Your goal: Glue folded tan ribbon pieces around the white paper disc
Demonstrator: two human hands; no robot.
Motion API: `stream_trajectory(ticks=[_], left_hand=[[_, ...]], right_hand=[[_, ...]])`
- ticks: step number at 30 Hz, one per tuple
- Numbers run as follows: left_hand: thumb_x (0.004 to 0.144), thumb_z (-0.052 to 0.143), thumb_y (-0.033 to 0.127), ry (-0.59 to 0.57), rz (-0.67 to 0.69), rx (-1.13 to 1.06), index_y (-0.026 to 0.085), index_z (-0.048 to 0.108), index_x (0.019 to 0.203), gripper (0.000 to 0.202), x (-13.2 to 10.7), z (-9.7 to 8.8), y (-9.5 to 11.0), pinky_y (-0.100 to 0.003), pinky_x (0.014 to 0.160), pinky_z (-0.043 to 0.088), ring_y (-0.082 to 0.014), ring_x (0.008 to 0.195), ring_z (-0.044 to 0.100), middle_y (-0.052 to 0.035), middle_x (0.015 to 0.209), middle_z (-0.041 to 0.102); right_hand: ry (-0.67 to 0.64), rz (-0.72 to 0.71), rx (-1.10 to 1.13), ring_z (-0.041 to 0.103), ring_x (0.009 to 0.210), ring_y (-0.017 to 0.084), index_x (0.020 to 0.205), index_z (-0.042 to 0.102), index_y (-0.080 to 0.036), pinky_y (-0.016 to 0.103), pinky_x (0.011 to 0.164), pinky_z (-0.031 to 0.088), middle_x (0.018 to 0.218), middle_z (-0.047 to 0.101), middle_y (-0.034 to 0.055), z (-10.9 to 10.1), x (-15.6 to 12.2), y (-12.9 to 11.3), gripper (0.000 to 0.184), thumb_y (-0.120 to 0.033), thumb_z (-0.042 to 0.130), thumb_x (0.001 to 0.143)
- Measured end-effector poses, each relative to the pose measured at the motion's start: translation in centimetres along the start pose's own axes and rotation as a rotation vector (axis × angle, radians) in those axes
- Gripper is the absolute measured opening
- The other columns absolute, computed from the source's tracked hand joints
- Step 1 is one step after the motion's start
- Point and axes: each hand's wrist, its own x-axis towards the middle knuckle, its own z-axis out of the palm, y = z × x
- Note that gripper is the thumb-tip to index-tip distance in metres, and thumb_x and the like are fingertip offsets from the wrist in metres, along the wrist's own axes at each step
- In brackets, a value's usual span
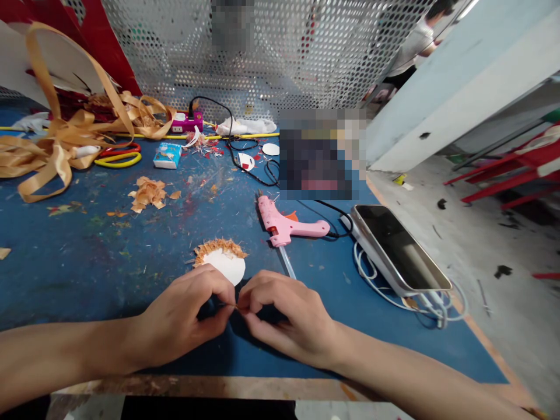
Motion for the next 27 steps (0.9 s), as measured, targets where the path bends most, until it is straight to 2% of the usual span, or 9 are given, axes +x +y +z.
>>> stream_trajectory(ticks=[16, 22, 24, 27], left_hand=[[0.087, 0.054, 0.004, -0.012, 0.001, 0.008, 0.026, 0.046, 0.098, 0.025, 0.0, -0.2, -0.1, -0.026, 0.081, 0.049, -0.0115, 0.085, 0.062, 0.0041, 0.091, 0.064], [0.087, 0.056, 0.006, -0.007, -0.019, 0.058, 0.025, 0.047, 0.094, 0.022, -0.2, -0.2, 0.0, -0.025, 0.075, 0.05, -0.0118, 0.08, 0.063, 0.0043, 0.086, 0.065], [0.086, 0.055, 0.006, -0.001, 0.003, 0.081, 0.024, 0.047, 0.092, 0.021, -0.1, -0.2, 0.0, -0.026, 0.074, 0.05, -0.0119, 0.077, 0.063, 0.004, 0.084, 0.065], [0.084, 0.056, 0.005, 0.029, 0.066, 0.115, 0.023, 0.046, 0.091, 0.022, 0.1, -0.4, -0.1, -0.027, 0.075, 0.049, -0.0119, 0.076, 0.063, 0.0037, 0.082, 0.066]], right_hand=[[0.03, 0.017, -0.091, 0.058, 0.068, 0.011, 0.088, 0.044, -0.023, 0.023, 0.063, 0.049, 0.078, 0.064, 0.0008, -0.1, -0.1, -0.1, 0.02, -0.006, 0.055, 0.085], [0.013, 0.002, -0.118, 0.058, 0.068, 0.012, 0.089, 0.046, -0.022, 0.024, 0.061, 0.049, 0.078, 0.064, 0.0011, 0.1, 0.0, -0.2, 0.016, -0.009, 0.055, 0.086], [0.024, -0.013, -0.153, 0.058, 0.068, 0.013, 0.09, 0.046, -0.022, 0.025, 0.061, 0.05, 0.077, 0.063, 0.0008, -0.4, 0.2, -0.3, 0.016, -0.01, 0.056, 0.085], [0.092, -0.016, -0.321, 0.06, 0.073, 0.015, 0.093, 0.048, -0.022, 0.029, 0.066, 0.051, 0.081, 0.063, 0.0017, -2.6, 0.6, 0.3, 0.017, -0.013, 0.057, 0.082]])
